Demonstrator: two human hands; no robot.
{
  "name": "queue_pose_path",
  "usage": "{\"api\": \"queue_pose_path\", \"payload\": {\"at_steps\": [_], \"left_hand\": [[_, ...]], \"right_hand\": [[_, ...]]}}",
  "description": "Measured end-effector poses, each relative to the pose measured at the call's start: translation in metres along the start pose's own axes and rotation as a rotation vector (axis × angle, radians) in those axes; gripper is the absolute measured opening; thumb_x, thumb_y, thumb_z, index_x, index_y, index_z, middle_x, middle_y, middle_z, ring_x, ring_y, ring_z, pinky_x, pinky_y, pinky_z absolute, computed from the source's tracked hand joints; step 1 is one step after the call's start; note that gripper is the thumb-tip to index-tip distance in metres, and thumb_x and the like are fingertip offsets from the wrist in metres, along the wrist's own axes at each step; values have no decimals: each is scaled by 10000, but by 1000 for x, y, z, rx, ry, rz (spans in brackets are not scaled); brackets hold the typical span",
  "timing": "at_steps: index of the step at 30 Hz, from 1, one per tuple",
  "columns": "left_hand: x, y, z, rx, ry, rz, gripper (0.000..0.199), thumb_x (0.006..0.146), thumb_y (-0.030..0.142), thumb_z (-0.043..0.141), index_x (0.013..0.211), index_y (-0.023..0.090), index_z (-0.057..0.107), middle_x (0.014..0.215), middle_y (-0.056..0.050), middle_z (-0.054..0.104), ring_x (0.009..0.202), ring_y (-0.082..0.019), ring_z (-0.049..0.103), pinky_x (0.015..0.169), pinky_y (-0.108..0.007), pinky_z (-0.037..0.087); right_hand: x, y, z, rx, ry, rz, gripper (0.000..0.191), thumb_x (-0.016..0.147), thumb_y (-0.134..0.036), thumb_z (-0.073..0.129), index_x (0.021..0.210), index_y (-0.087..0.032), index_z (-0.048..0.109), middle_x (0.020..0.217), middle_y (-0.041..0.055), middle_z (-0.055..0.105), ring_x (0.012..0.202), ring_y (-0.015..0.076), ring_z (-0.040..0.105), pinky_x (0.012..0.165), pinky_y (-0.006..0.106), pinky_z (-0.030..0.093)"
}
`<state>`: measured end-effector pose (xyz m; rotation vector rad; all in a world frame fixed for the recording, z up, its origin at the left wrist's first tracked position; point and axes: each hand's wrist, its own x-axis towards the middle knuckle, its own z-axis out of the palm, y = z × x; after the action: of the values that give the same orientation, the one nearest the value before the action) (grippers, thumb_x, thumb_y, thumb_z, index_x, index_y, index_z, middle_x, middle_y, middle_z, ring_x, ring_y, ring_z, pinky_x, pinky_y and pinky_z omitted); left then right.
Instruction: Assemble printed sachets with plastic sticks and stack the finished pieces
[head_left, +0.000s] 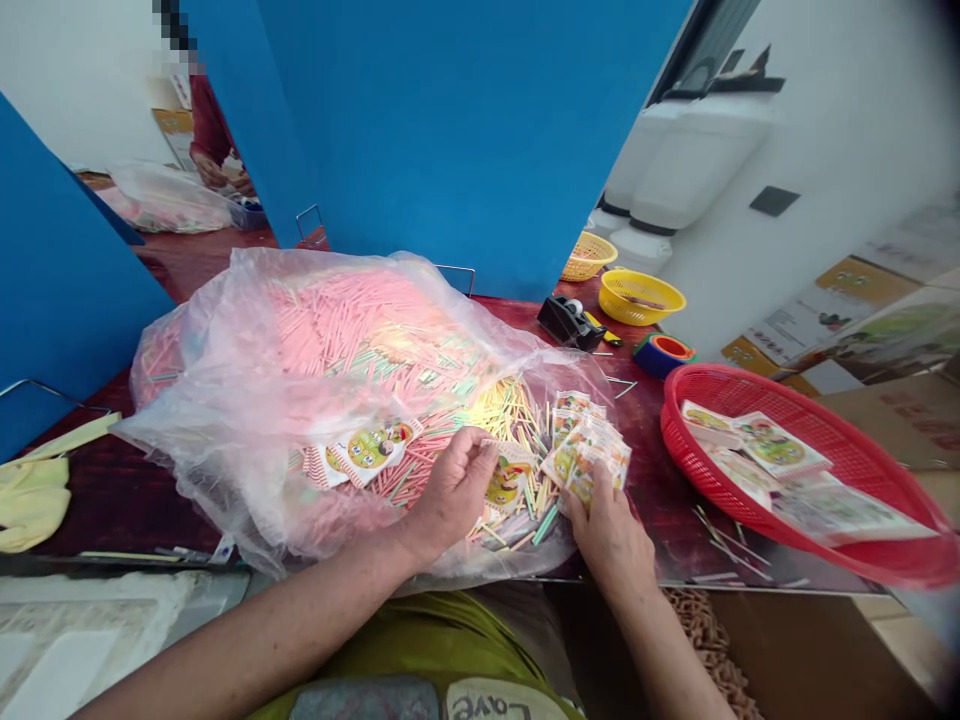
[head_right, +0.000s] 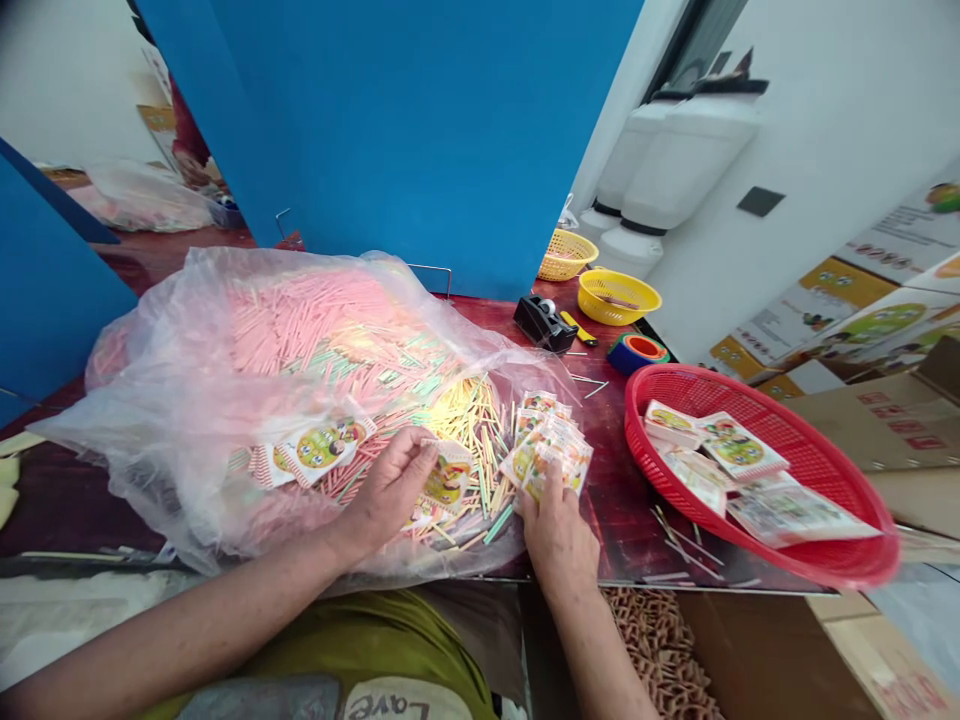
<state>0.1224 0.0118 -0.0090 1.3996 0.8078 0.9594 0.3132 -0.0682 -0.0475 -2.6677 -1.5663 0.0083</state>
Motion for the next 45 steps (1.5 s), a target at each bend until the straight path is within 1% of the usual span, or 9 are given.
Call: {"api": "queue_pose_path", "payload": {"at_steps": [6,12,15,18,24,32,38,42,45], "left_hand": [[38,-20,66,146,-78,-28,144,870,298,402,834,181,477,721,9,512,672,-116,490,636,-245,417],[74,-37,113,400,-140,73,178,802,178,461,958,153,543,931,-82,593,898,-204,539,808,-346,436],[56,-19,88,647,-283,363,244,816,163,439,1040,131,532,1014,-123,587,947,-224,525,829,-372,420],[20,2,39,1004,-643,640,141,841,232,468,833,154,585,787,-78,601,770,-203,531,707,-361,411],[-20,8,-30,1445,-592,489,81,822,195,539,851,162,607,902,-66,592,877,-226,505,772,-401,372],[-20,-4,-33,1368,-602,443,136,830,294,536,894,185,588,958,-45,575,866,-220,487,752,-389,389],[-8,6,-39,1235,-522,357,191,873,275,452,839,160,601,930,-73,585,912,-211,491,825,-373,401],[20,22,-35,1029,-329,242,205,873,252,428,898,126,588,971,-108,592,949,-225,506,876,-405,396],[43,24,-20,531,-278,64,289,863,380,443,953,130,557,918,-95,615,877,-210,566,794,-365,451]], "right_hand": [[47,15,-8,161,0,-173,504,861,-309,383,1333,-135,363,1028,162,639,769,239,666,600,319,489],[43,51,-8,246,269,-245,392,875,-361,385,1202,-166,482,882,94,639,764,225,636,650,333,501],[39,43,-7,60,255,-395,263,868,-267,396,1057,-185,561,957,115,584,820,237,595,650,353,491],[47,16,-14,-5,402,-473,225,853,-216,428,1006,-156,583,1030,154,539,899,266,535,732,401,460],[90,-59,-30,-115,21,-893,200,787,-94,440,881,-174,598,1008,97,574,957,249,477,765,363,376],[116,-72,-15,-278,-28,-1058,198,809,-102,408,882,-148,586,976,104,575,947,243,462,799,379,310],[119,-58,-34,-229,15,-1055,197,795,-38,369,835,-136,536,854,102,595,879,227,497,846,411,328],[114,-55,-55,156,-113,-910,121,817,-101,352,830,-168,451,652,21,540,615,154,486,638,316,402],[96,-68,-62,692,-332,-741,92,872,-254,344,860,-194,412,599,-34,504,520,113,474,509,246,387]]}}
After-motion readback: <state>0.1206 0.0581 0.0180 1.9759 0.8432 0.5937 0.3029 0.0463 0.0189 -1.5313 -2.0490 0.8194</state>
